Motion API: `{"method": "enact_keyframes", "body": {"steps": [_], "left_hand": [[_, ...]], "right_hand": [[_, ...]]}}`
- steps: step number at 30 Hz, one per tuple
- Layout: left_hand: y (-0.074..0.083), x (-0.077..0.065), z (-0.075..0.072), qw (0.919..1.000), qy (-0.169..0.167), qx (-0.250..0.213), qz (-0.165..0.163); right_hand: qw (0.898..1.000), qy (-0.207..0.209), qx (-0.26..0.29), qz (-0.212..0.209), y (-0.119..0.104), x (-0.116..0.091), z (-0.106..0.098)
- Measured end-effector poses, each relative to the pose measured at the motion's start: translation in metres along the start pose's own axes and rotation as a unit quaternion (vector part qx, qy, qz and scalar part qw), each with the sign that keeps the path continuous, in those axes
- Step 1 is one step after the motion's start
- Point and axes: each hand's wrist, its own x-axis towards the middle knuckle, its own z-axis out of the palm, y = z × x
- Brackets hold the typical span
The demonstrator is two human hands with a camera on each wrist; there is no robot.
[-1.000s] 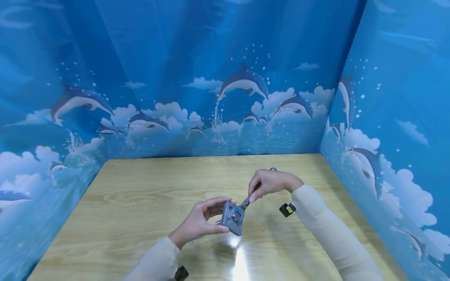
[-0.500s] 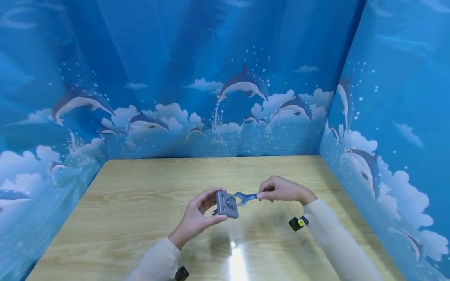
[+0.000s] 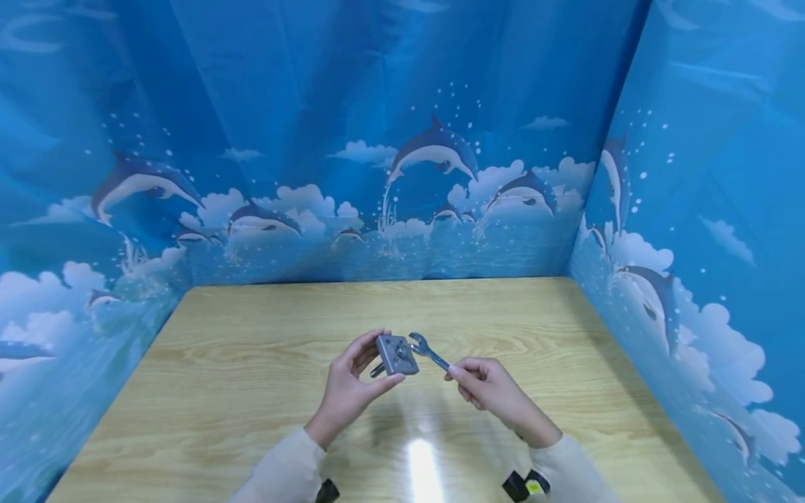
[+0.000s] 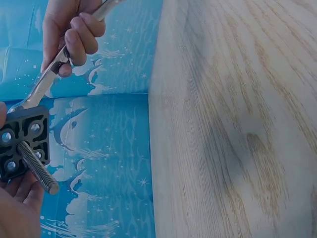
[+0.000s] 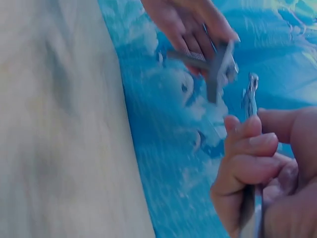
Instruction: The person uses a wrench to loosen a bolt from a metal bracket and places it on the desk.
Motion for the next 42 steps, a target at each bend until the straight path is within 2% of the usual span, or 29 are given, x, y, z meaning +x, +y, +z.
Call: {"method": "enact_keyframes", "body": {"steps": [5, 10, 17, 23, 28, 31, 36, 38, 42], "left_hand": [[-0.001, 0.0, 0.0, 0.9997, 0.011, 0.005, 0.02], [-0.002, -0.001, 0.0, 0.9992, 0.019, 0.011, 0.035], [-0.003, -0.002, 0.001, 0.9989, 0.022, 0.015, 0.04], [-0.003, -0.003, 0.001, 0.9991, 0.022, 0.015, 0.034], [-0.002, -0.004, -0.002, 0.9991, 0.015, 0.02, 0.034], [0.007, -0.005, -0.004, 0.9993, 0.003, 0.026, 0.028], [0.003, -0.004, -0.01, 0.9991, -0.026, 0.031, 0.014], [-0.003, -0.003, -0.012, 0.9991, -0.036, 0.023, 0.008], [-0.001, -0.003, -0.012, 0.9987, -0.05, 0.003, -0.011]], "right_hand": [[0.999, 0.016, 0.028, -0.002, 0.004, -0.005, 0.019], [0.998, 0.01, 0.059, -0.005, 0.009, -0.008, 0.031], [0.997, 0.022, 0.077, -0.006, 0.011, -0.007, 0.044], [0.997, 0.024, 0.074, -0.003, 0.01, -0.006, 0.047], [0.998, 0.015, 0.061, -0.008, 0.01, -0.005, 0.044], [0.999, 0.006, 0.045, -0.02, 0.012, -0.002, 0.038], [0.999, -0.022, 0.005, -0.034, 0.015, 0.011, 0.019], [0.999, -0.034, -0.011, -0.039, 0.016, 0.016, 0.01], [0.995, -0.065, -0.03, -0.064, 0.02, 0.026, -0.002]]}}
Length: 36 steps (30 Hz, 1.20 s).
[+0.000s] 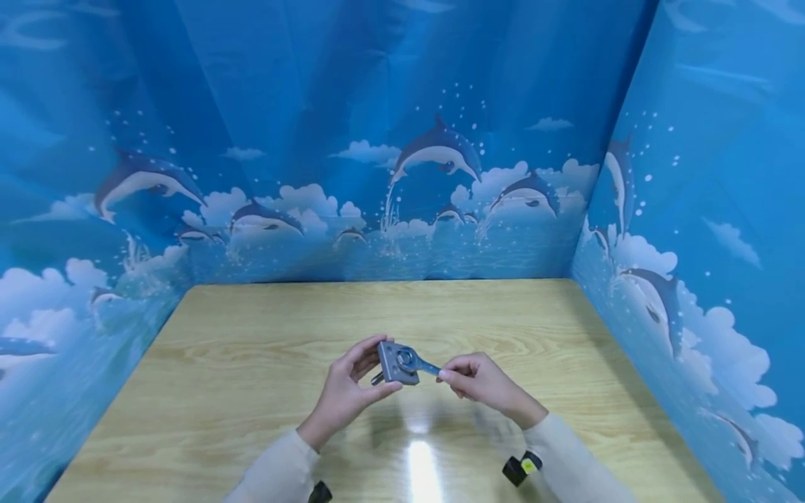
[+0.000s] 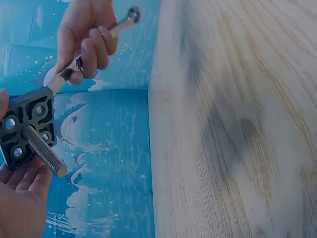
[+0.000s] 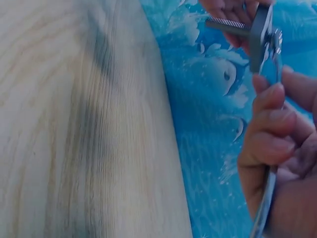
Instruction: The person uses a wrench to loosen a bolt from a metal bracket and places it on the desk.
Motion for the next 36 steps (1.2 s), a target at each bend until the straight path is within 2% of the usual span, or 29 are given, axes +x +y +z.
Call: {"method": "enact_keyframes", "body": {"steps": [6, 12, 18, 22, 26, 29, 32, 36], "left_hand": [[0.005, 0.0, -0.001, 0.999, -0.026, -0.037, -0.007], [0.011, 0.002, -0.003, 0.9945, -0.09, -0.054, 0.002], [0.012, 0.002, 0.0, 0.9835, -0.166, -0.069, -0.019], [0.008, 0.0, 0.004, 0.9763, -0.203, -0.067, -0.037], [0.003, -0.001, 0.007, 0.9709, -0.222, -0.074, -0.052], [0.001, 0.0, 0.009, 0.9677, -0.232, -0.08, -0.059], [0.0, 0.0, 0.009, 0.9659, -0.24, -0.077, -0.059], [0.0, -0.001, 0.009, 0.9662, -0.24, -0.076, -0.056]], "right_hand": [[0.997, -0.062, -0.016, -0.044, 0.006, 0.01, -0.013], [0.989, -0.125, -0.06, -0.045, -0.005, 0.024, -0.037], [0.968, -0.204, -0.134, -0.052, -0.028, 0.045, -0.054], [0.949, -0.247, -0.192, -0.05, -0.046, 0.054, -0.058], [0.929, -0.27, -0.247, -0.047, -0.064, 0.059, -0.059], [0.919, -0.28, -0.274, -0.044, -0.074, 0.062, -0.059], [0.913, -0.287, -0.288, -0.036, -0.08, 0.063, -0.058], [0.911, -0.282, -0.299, -0.027, -0.084, 0.062, -0.056]]}}
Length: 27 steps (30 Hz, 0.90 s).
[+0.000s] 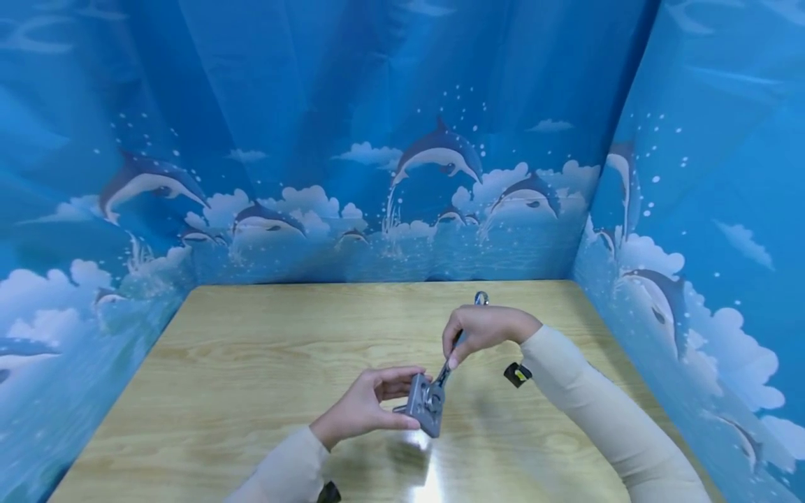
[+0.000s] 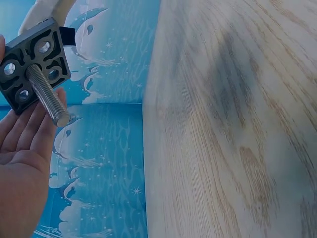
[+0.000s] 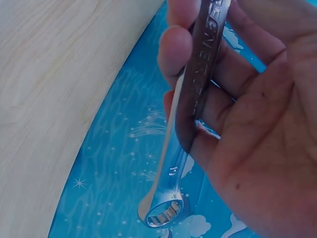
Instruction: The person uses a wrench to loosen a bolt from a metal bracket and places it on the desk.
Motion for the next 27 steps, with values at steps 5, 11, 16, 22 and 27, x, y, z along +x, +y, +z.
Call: {"method": "enact_keyframes", "body": {"steps": [5, 11, 16, 22, 27], "left_hand": [[0.001, -0.001, -0.001, 1.0, 0.004, -0.008, 0.002], [0.001, -0.003, -0.003, 0.9993, 0.036, -0.002, -0.007], [0.003, -0.005, -0.006, 0.9969, 0.075, -0.006, -0.022], [0.002, -0.005, -0.011, 0.9921, 0.123, -0.009, -0.023], [0.002, -0.004, -0.012, 0.9878, 0.153, -0.012, -0.028]], "right_hand": [[1.0, 0.017, 0.002, 0.005, 0.002, -0.006, 0.002], [0.998, 0.053, 0.02, 0.022, 0.015, -0.019, 0.006], [0.993, 0.089, 0.065, 0.039, 0.033, -0.032, 0.015], [0.984, 0.117, 0.128, 0.044, 0.056, -0.042, 0.034], [0.967, 0.137, 0.206, 0.067, 0.072, -0.047, 0.055]]}}
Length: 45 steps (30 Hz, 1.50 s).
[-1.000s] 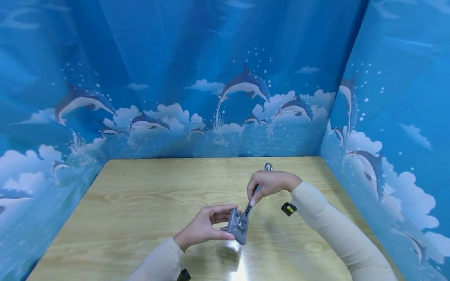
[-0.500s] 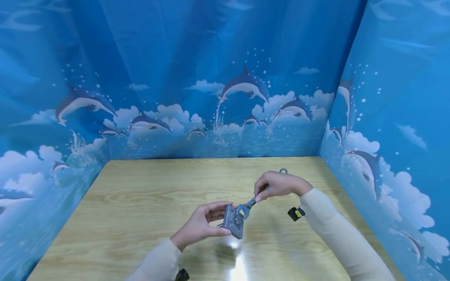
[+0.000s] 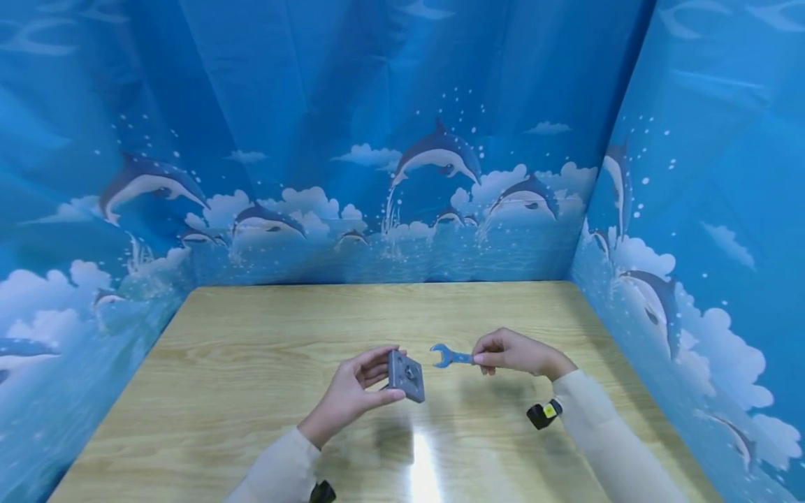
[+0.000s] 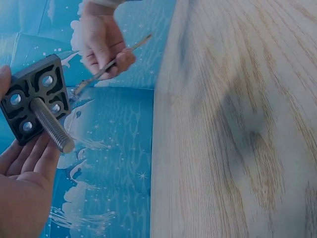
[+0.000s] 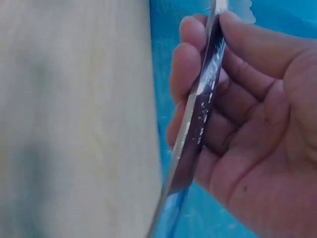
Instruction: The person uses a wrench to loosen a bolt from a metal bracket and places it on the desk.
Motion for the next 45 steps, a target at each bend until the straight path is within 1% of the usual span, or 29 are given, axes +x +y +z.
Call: {"method": "enact_keyframes", "body": {"steps": [3, 9, 14, 17, 20, 23, 27, 30, 34, 36, 38, 41, 45], "left_hand": [[0.001, 0.0, 0.0, 0.9999, 0.014, -0.004, -0.006], [0.002, 0.001, 0.001, 0.9994, 0.035, -0.006, -0.004], [0.002, 0.001, 0.0, 0.9991, 0.041, 0.002, 0.007], [0.001, 0.0, -0.001, 0.999, 0.043, 0.006, 0.005], [-0.001, -0.003, -0.003, 0.9989, 0.046, 0.006, 0.001], [-0.002, -0.005, -0.003, 0.9987, 0.05, 0.006, -0.003], [-0.001, -0.003, -0.003, 0.9986, 0.052, 0.012, 0.0], [0.001, 0.0, -0.002, 0.9986, 0.05, 0.016, 0.006], [0.004, 0.002, -0.002, 0.9989, 0.044, 0.015, 0.006], [0.005, 0.002, -0.003, 0.999, 0.041, 0.015, 0.006], [0.006, 0.001, -0.003, 0.999, 0.041, 0.016, 0.005], [0.007, 0.0, -0.004, 0.9989, 0.044, 0.018, 0.005], [0.009, -0.002, -0.005, 0.9986, 0.049, 0.02, 0.003]], "right_hand": [[0.999, 0.023, 0.035, 0.022, 0.013, -0.004, 0.006], [0.992, 0.077, 0.072, 0.072, 0.033, -0.009, 0.017], [0.979, 0.131, 0.114, 0.107, 0.043, -0.012, 0.029], [0.97, 0.169, 0.118, 0.126, 0.047, -0.012, 0.038], [0.961, 0.204, 0.111, 0.151, 0.05, -0.01, 0.045], [0.954, 0.226, 0.105, 0.167, 0.052, -0.008, 0.05], [0.952, 0.243, 0.098, 0.159, 0.055, -0.007, 0.052], [0.949, 0.263, 0.066, 0.161, 0.057, -0.007, 0.052], [0.939, 0.288, -0.002, 0.187, 0.06, -0.006, 0.054], [0.935, 0.293, -0.024, 0.2, 0.06, -0.005, 0.053], [0.933, 0.293, -0.038, 0.206, 0.061, -0.003, 0.052], [0.932, 0.291, -0.052, 0.209, 0.061, -0.002, 0.051], [0.935, 0.286, -0.061, 0.203, 0.058, -0.001, 0.051]]}}
